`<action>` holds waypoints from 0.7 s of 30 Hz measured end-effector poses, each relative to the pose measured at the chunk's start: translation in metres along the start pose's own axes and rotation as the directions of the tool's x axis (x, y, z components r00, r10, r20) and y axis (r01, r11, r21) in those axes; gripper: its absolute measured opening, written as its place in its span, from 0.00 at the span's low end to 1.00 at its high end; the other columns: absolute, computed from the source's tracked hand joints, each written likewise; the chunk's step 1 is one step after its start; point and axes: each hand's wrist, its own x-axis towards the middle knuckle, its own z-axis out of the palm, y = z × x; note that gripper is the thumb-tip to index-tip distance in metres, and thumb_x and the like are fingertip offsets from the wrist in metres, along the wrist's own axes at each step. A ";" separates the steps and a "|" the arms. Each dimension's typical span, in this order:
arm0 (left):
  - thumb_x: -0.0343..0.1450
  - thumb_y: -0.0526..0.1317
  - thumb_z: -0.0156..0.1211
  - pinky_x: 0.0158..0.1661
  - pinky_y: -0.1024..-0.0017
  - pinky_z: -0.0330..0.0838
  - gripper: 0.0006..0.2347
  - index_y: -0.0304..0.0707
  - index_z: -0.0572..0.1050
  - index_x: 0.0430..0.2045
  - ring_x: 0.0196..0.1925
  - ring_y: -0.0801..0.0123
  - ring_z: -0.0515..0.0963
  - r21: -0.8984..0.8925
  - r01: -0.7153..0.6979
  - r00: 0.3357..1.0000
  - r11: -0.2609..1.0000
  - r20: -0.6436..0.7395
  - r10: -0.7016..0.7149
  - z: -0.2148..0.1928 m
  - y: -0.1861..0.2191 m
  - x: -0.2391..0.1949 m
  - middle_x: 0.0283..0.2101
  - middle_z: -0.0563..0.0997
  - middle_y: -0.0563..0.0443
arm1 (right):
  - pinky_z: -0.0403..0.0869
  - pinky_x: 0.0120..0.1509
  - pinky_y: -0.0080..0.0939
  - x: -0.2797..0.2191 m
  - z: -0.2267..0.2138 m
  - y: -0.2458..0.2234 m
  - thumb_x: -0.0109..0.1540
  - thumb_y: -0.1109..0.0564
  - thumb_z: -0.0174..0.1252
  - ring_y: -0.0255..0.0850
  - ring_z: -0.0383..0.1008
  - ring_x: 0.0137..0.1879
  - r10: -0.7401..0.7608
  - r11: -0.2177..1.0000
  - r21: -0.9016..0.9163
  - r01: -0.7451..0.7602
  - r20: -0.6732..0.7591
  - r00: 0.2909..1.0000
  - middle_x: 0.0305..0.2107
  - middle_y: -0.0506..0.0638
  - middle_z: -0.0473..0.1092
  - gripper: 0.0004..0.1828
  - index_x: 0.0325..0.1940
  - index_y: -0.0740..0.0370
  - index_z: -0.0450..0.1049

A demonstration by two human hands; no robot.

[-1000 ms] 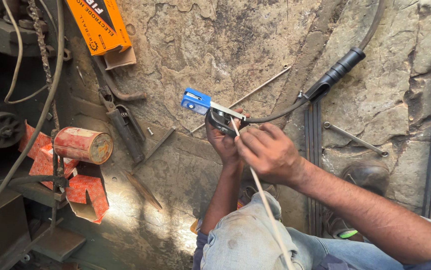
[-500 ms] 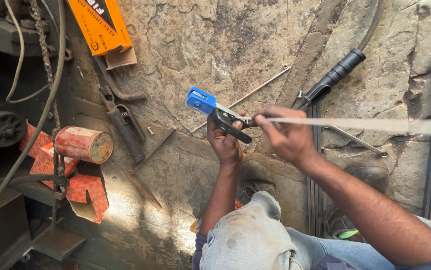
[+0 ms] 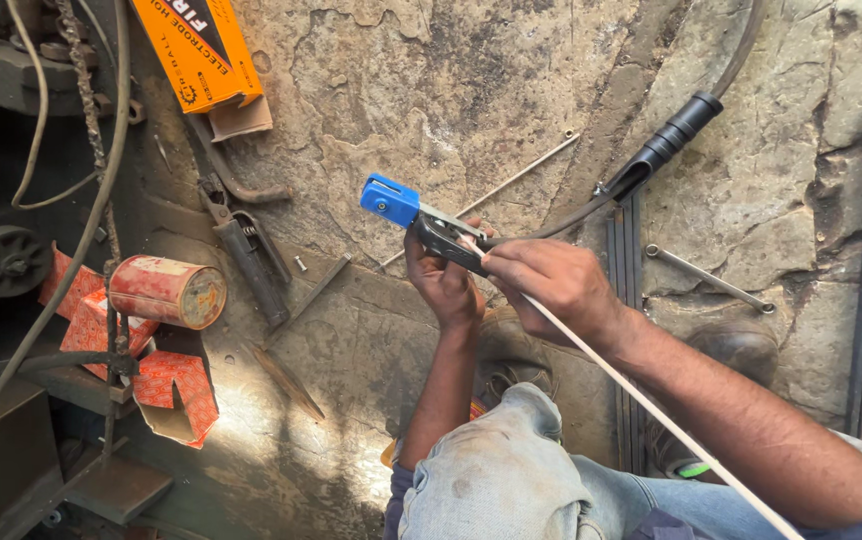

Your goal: The person is assembling a welding electrode holder by inserting a metal core and spring into the handle and securing it with a screw using a wrench.

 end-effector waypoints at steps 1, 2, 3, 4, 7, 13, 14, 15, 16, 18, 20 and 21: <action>0.69 0.30 0.65 0.44 0.60 0.85 0.24 0.32 0.65 0.60 0.42 0.54 0.86 0.005 -0.004 1.000 1.000 -0.011 0.004 0.000 0.001 -0.001 0.42 0.82 0.36 | 0.80 0.47 0.47 0.002 0.000 -0.001 0.56 0.66 0.67 0.50 0.81 0.45 -0.007 1.000 0.005 0.007 0.006 1.000 0.39 0.57 0.77 0.14 0.46 0.68 0.77; 0.69 0.30 0.65 0.45 0.59 0.85 0.23 0.32 0.65 0.59 0.42 0.55 0.86 0.009 -0.005 1.000 1.000 -0.018 0.005 0.001 0.002 -0.001 0.43 0.82 0.37 | 0.80 0.47 0.47 0.002 -0.001 -0.001 0.56 0.66 0.67 0.50 0.81 0.45 -0.010 1.000 0.006 0.010 0.009 1.000 0.39 0.56 0.77 0.15 0.46 0.68 0.77; 0.69 0.30 0.65 0.45 0.59 0.85 0.23 0.32 0.65 0.58 0.42 0.55 0.86 0.014 -0.005 1.000 1.000 -0.025 0.006 0.002 0.002 -0.001 0.43 0.81 0.38 | 0.80 0.47 0.47 0.002 -0.003 -0.001 0.56 0.66 0.67 0.50 0.81 0.45 -0.014 1.000 0.008 0.014 0.012 1.000 0.40 0.56 0.77 0.15 0.46 0.68 0.77; 0.69 0.30 0.65 0.45 0.59 0.85 0.23 0.33 0.65 0.58 0.42 0.56 0.85 0.005 -0.009 1.000 1.000 -0.022 0.009 0.003 0.002 -0.001 0.43 0.81 0.38 | 0.80 0.47 0.47 0.002 -0.003 -0.001 0.56 0.66 0.66 0.50 0.82 0.45 -0.024 1.000 -0.005 0.024 0.019 1.000 0.39 0.57 0.77 0.15 0.46 0.68 0.77; 0.70 0.31 0.66 0.45 0.60 0.84 0.22 0.33 0.66 0.58 0.41 0.56 0.85 -0.007 -0.021 1.000 1.000 -0.012 0.021 0.004 0.002 -0.001 0.43 0.81 0.38 | 0.80 0.48 0.47 0.000 -0.002 0.001 0.55 0.66 0.64 0.51 0.82 0.45 -0.070 0.996 -0.051 0.072 0.045 0.997 0.40 0.58 0.77 0.16 0.47 0.69 0.77; 0.69 0.32 0.64 0.42 0.61 0.86 0.20 0.31 0.68 0.56 0.42 0.57 0.87 0.005 -0.078 0.997 0.997 0.018 0.078 0.007 -0.002 -0.003 0.43 0.82 0.39 | 0.79 0.55 0.51 0.000 0.007 -0.006 0.58 0.58 0.61 0.51 0.79 0.49 -0.224 0.920 -0.294 0.259 0.147 0.964 0.41 0.61 0.75 0.16 0.47 0.72 0.76; 0.70 0.31 0.64 0.41 0.63 0.85 0.20 0.31 0.68 0.56 0.40 0.57 0.86 0.047 -0.034 0.999 0.998 -0.001 0.034 0.005 -0.002 -0.004 0.42 0.83 0.37 | 0.78 0.54 0.51 -0.002 0.006 -0.010 0.56 0.58 0.61 0.50 0.79 0.49 -0.223 0.913 -0.310 0.266 0.166 0.960 0.41 0.59 0.75 0.17 0.46 0.72 0.76; 0.70 0.29 0.64 0.40 0.65 0.84 0.20 0.31 0.68 0.56 0.38 0.57 0.86 0.089 0.011 1.000 0.996 -0.022 -0.009 0.003 -0.003 -0.005 0.42 0.83 0.36 | 0.78 0.54 0.52 -0.002 0.006 -0.012 0.53 0.57 0.60 0.50 0.78 0.49 -0.223 0.905 -0.327 0.274 0.186 0.957 0.40 0.58 0.75 0.19 0.45 0.72 0.76; 0.70 0.29 0.64 0.40 0.65 0.84 0.19 0.31 0.68 0.57 0.39 0.58 0.86 0.077 0.009 1.000 0.997 -0.004 -0.009 0.002 -0.003 -0.005 0.42 0.83 0.36 | 0.77 0.52 0.51 -0.001 0.006 -0.013 0.53 0.56 0.60 0.49 0.78 0.49 -0.222 0.897 -0.345 0.275 0.186 0.957 0.39 0.57 0.75 0.19 0.44 0.71 0.76; 0.71 0.27 0.62 0.40 0.65 0.84 0.19 0.30 0.68 0.57 0.39 0.58 0.86 0.055 0.010 0.999 0.998 0.030 -0.011 -0.002 -0.005 -0.005 0.43 0.82 0.36 | 0.75 0.49 0.50 0.000 0.006 -0.014 0.52 0.56 0.61 0.47 0.78 0.48 -0.216 0.883 -0.380 0.275 0.189 0.958 0.38 0.55 0.74 0.18 0.42 0.70 0.76; 0.72 0.26 0.63 0.41 0.62 0.84 0.18 0.30 0.69 0.56 0.40 0.56 0.86 0.054 -0.013 0.997 0.998 0.072 0.010 -0.005 -0.008 -0.002 0.44 0.82 0.35 | 0.74 0.44 0.47 0.002 0.004 -0.012 0.52 0.57 0.61 0.45 0.78 0.45 -0.222 0.900 -0.341 0.271 0.177 0.959 0.37 0.54 0.75 0.17 0.41 0.68 0.76; 0.73 0.26 0.63 0.41 0.60 0.85 0.17 0.29 0.70 0.56 0.41 0.55 0.86 0.051 -0.027 0.995 0.998 0.095 0.022 -0.005 -0.009 0.001 0.44 0.82 0.35 | 0.74 0.42 0.46 0.003 0.003 -0.010 0.52 0.58 0.61 0.44 0.79 0.43 -0.225 0.906 -0.325 0.271 0.170 0.959 0.37 0.54 0.75 0.16 0.41 0.68 0.76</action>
